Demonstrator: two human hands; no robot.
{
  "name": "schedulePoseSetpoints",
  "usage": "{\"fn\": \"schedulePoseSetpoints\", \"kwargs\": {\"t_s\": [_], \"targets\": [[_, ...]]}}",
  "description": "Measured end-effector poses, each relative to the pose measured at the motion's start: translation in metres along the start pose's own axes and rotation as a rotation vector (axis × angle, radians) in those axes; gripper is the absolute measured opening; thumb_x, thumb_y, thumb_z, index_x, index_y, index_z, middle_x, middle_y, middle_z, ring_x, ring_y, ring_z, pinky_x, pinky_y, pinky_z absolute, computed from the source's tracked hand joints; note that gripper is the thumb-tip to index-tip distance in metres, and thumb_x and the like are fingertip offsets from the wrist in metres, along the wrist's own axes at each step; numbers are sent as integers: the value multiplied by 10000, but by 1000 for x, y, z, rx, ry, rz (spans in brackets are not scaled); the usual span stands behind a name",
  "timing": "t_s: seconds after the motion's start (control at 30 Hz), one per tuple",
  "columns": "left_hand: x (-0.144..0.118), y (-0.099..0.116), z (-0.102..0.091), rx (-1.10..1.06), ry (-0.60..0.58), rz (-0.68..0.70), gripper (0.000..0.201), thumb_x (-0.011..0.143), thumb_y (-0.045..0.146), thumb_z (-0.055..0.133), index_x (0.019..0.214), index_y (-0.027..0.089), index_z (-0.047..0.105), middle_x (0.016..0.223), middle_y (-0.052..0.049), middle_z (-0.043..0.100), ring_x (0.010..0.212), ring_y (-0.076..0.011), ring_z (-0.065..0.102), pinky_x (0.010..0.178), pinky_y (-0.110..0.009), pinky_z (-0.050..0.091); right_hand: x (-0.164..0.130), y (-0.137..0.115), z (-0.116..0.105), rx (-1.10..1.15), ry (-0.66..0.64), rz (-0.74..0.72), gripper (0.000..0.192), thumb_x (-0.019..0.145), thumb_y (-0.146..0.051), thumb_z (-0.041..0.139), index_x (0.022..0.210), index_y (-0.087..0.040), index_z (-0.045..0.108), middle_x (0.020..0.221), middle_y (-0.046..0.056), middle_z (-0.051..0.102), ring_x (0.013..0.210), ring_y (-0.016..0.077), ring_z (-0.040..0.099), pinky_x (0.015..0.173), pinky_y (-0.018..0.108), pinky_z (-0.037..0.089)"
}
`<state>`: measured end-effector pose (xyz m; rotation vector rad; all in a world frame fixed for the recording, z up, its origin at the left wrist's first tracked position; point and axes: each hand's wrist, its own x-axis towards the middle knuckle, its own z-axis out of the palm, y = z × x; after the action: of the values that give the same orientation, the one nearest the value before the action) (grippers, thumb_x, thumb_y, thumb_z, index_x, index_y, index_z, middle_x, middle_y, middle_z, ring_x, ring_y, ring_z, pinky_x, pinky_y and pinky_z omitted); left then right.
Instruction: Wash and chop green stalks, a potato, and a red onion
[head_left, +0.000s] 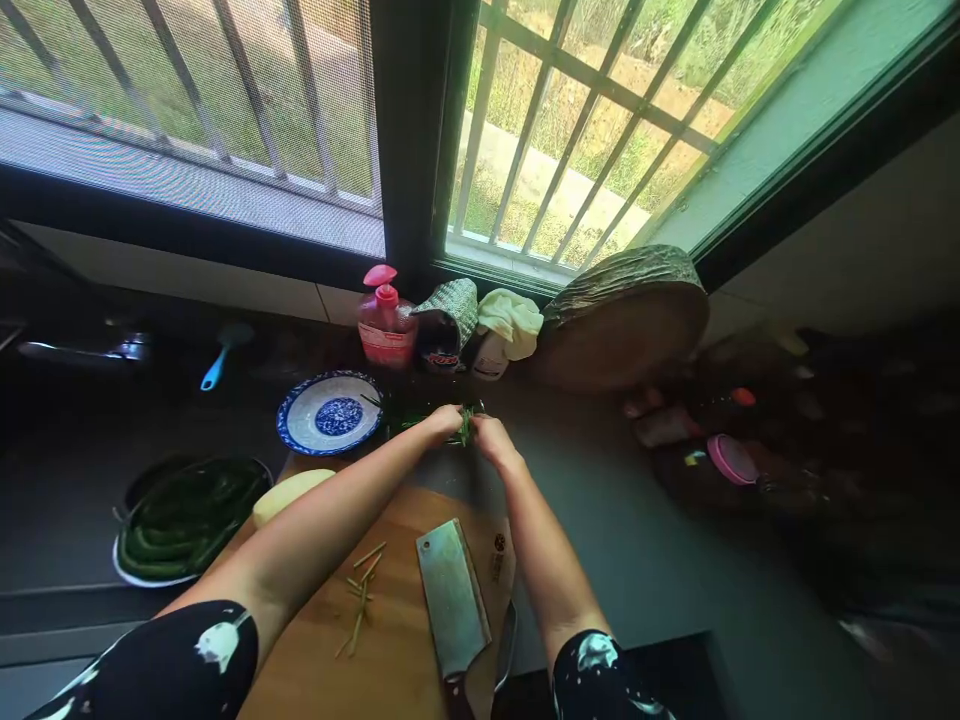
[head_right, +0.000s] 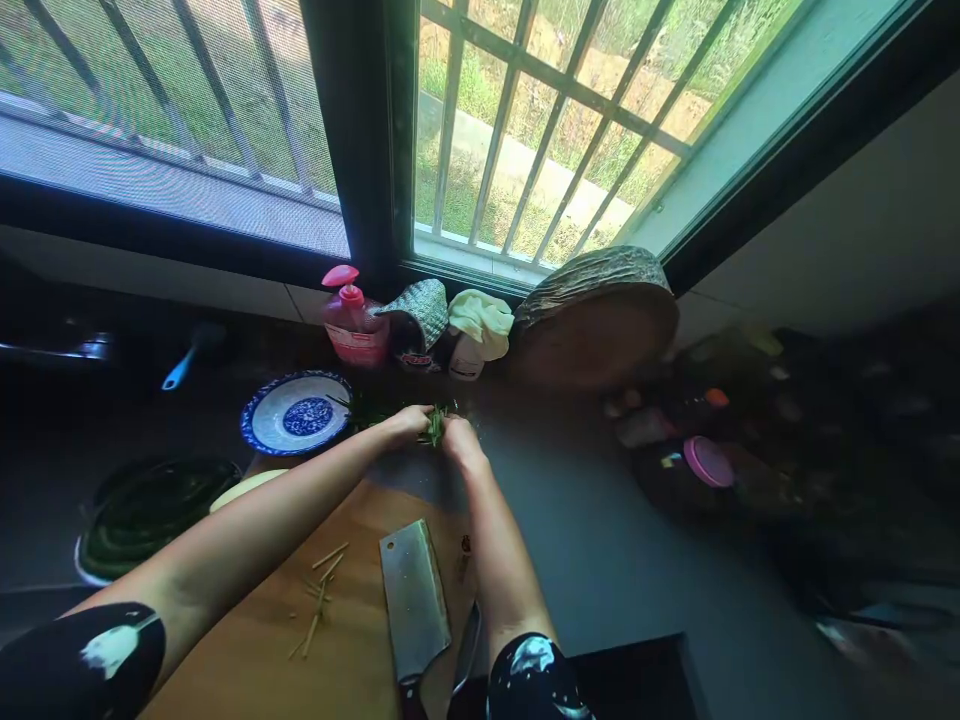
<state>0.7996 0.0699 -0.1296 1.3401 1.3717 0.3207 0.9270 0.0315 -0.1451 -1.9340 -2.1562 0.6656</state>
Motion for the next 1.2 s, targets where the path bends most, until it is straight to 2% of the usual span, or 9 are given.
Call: {"fn": "schedulePoseSetpoints", "kwargs": {"t_s": [0.23, 0.47, 0.6, 0.67, 0.77, 0.87, 1.0, 1.1, 1.2], "targets": [[-2, -15, 0, 127, 54, 115, 413, 614, 31, 584, 1005, 118, 682, 966, -95, 706, 995, -232, 609, 808, -247, 450, 4, -3, 11, -138, 46, -8, 261, 828, -244, 560, 1061, -179, 657, 1014, 100, 626, 929, 193, 570, 812, 263, 430], [-16, -19, -15, 67, 93, 105, 319, 701, 119, 588, 1010, 120, 665, 856, -72, 703, 828, -179, 639, 726, -233, 480, -37, -18, 24, -89, 213, 45, 242, 869, -203, 502, 1061, -165, 645, 1033, 95, 593, 940, 171, 559, 836, 259, 430], [-48, -25, -41, -112, 95, 85, 210, 730, 188, 587, 920, 124, 650, 668, -22, 635, 566, -107, 567, 560, -212, 455, -90, -59, 67, -44, -143, -262, 224, 856, -218, 522, 1038, -173, 645, 981, 73, 612, 910, 171, 562, 813, 262, 445], [-74, -29, -55, -251, 48, 98, 181, 699, 215, 624, 852, 119, 633, 632, -6, 603, 528, -87, 528, 538, -210, 442, -110, -81, 88, -71, -299, -458, 381, 774, -254, 641, 1145, -179, 587, 1134, 92, 568, 984, 198, 534, 836, 291, 450], [-119, -41, -75, -316, -24, 106, 236, 634, 290, 679, 790, 122, 621, 617, 5, 588, 527, -78, 506, 535, -208, 423, -121, -105, 106, -187, -378, -611, 654, 669, -303, 748, 1256, -186, 482, 1245, 120, 483, 1072, 251, 468, 856, 356, 458], [-162, -68, -91, -296, -25, 60, 282, 593, 354, 694, 763, 143, 615, 601, 19, 570, 525, -78, 487, 520, -205, 395, -120, -120, 110, -274, -416, -623, 747, 603, -350, 801, 1253, -201, 463, 1175, 115, 495, 1052, 267, 455, 817, 376, 479], [-206, -131, -101, -318, 62, -99, 313, 562, 392, 692, 744, 155, 600, 586, 27, 550, 526, -87, 483, 509, -214, 388, -129, -129, 117, -233, -426, -602, 865, 512, -468, 833, 1217, -129, 463, 1106, 147, 504, 1008, 285, 457, 796, 393, 485], [-231, -180, -94, -363, 113, -232, 373, 534, 403, 696, 778, 143, 589, 599, 25, 555, 538, -97, 502, 521, -224, 403, -145, -132, 130, -177, -379, -488, 903, 492, -492, 835, 1217, -120, 447, 1122, 156, 491, 1029, 293, 442, 817, 412, 469], [-248, -211, -75, -377, 131, -301, 364, 550, 389, 669, 801, 142, 577, 613, 24, 562, 547, -106, 521, 525, -229, 414, -158, -131, 141, -133, -364, -384, 720, 623, -394, 792, 1213, -155, 457, 1128, 130, 490, 1033, 266, 445, 851, 402, 439]]}}
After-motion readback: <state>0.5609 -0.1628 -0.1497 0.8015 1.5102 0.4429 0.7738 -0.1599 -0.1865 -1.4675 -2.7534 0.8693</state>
